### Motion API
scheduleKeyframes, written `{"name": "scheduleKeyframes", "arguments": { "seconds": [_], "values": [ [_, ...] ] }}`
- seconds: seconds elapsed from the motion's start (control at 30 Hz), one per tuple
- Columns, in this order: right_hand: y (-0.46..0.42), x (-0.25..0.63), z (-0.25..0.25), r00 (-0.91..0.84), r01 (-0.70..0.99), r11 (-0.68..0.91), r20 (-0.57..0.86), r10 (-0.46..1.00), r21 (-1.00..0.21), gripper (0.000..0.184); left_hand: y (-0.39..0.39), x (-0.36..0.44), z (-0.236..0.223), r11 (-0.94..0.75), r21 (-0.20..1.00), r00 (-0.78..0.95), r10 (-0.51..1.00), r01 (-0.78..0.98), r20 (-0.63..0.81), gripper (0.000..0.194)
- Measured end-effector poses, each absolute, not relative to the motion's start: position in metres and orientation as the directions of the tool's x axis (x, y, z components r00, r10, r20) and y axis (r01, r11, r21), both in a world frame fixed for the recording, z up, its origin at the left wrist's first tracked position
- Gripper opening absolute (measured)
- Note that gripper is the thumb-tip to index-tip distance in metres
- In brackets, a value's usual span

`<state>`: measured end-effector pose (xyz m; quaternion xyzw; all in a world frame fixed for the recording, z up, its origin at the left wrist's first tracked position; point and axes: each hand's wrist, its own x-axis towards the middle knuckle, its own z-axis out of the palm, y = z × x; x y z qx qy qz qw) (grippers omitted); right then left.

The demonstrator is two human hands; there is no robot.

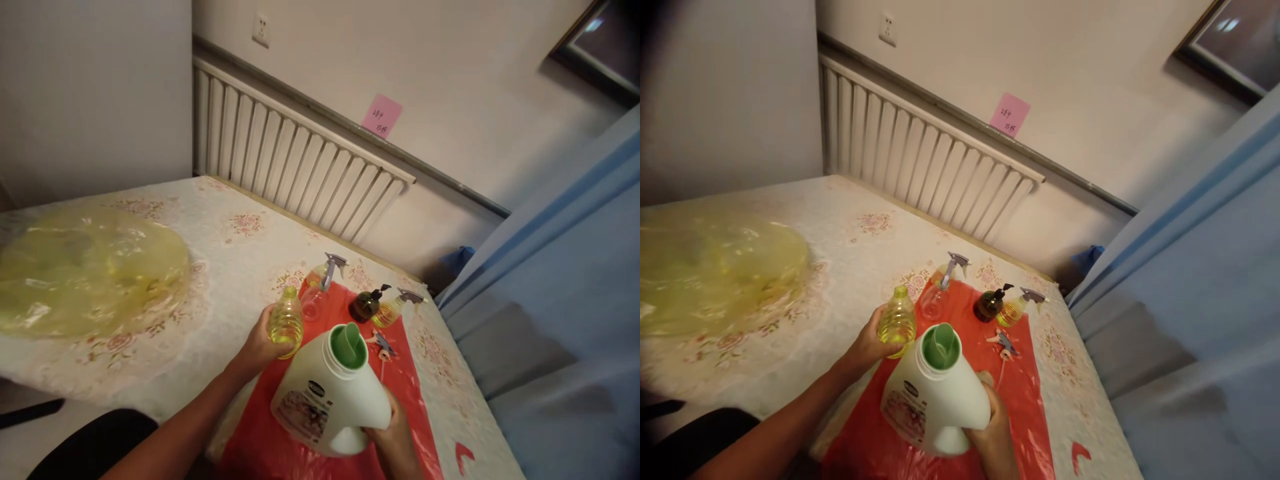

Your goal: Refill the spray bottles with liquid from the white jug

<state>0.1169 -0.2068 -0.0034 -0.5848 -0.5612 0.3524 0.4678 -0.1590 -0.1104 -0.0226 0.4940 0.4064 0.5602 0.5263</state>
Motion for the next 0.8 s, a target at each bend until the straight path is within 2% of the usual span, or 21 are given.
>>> {"name": "scheduleKeyframes", "arguments": {
  "seconds": [0.1, 0.27, 0.4, 0.5, 0.63, 0.73, 0.8],
  "values": [
    [-0.211, 0.114, 0.016, 0.187, 0.305, 0.015, 0.075, 0.979, -0.952, 0.046, -0.111, -0.160, -0.026, -0.122, 0.975, 0.044, 0.990, -0.184, 0.132, 0.084],
    [-0.221, 0.115, 0.076, 0.246, 0.278, -0.006, 0.065, 0.967, -0.960, 0.040, -0.117, -0.159, -0.024, -0.140, 0.969, 0.093, 0.982, -0.202, 0.162, 0.080],
    [-0.225, 0.126, 0.114, 0.205, 0.421, -0.043, 0.049, 0.977, -0.906, 0.029, -0.128, -0.155, -0.025, -0.123, 0.965, 0.183, 0.969, -0.232, 0.168, 0.079],
    [-0.225, 0.137, 0.132, 0.181, 0.598, -0.082, 0.034, 0.983, -0.797, 0.024, -0.136, -0.148, -0.027, -0.120, 0.962, 0.240, 0.954, -0.247, 0.181, 0.079],
    [-0.226, 0.149, 0.147, 0.146, 0.808, -0.119, 0.000, 0.989, -0.577, 0.014, -0.142, -0.138, -0.034, -0.118, 0.966, 0.291, 0.939, -0.230, 0.184, 0.082],
    [-0.227, 0.157, 0.153, 0.133, 0.893, -0.135, -0.033, 0.991, -0.428, 0.012, -0.143, -0.132, -0.043, -0.140, 0.964, 0.326, 0.922, -0.225, 0.210, 0.082],
    [-0.228, 0.162, 0.156, 0.130, 0.917, -0.139, -0.049, 0.990, -0.375, 0.011, -0.142, -0.129, -0.049, -0.179, 0.962, 0.317, 0.918, -0.204, 0.238, 0.082]
  ]
}}
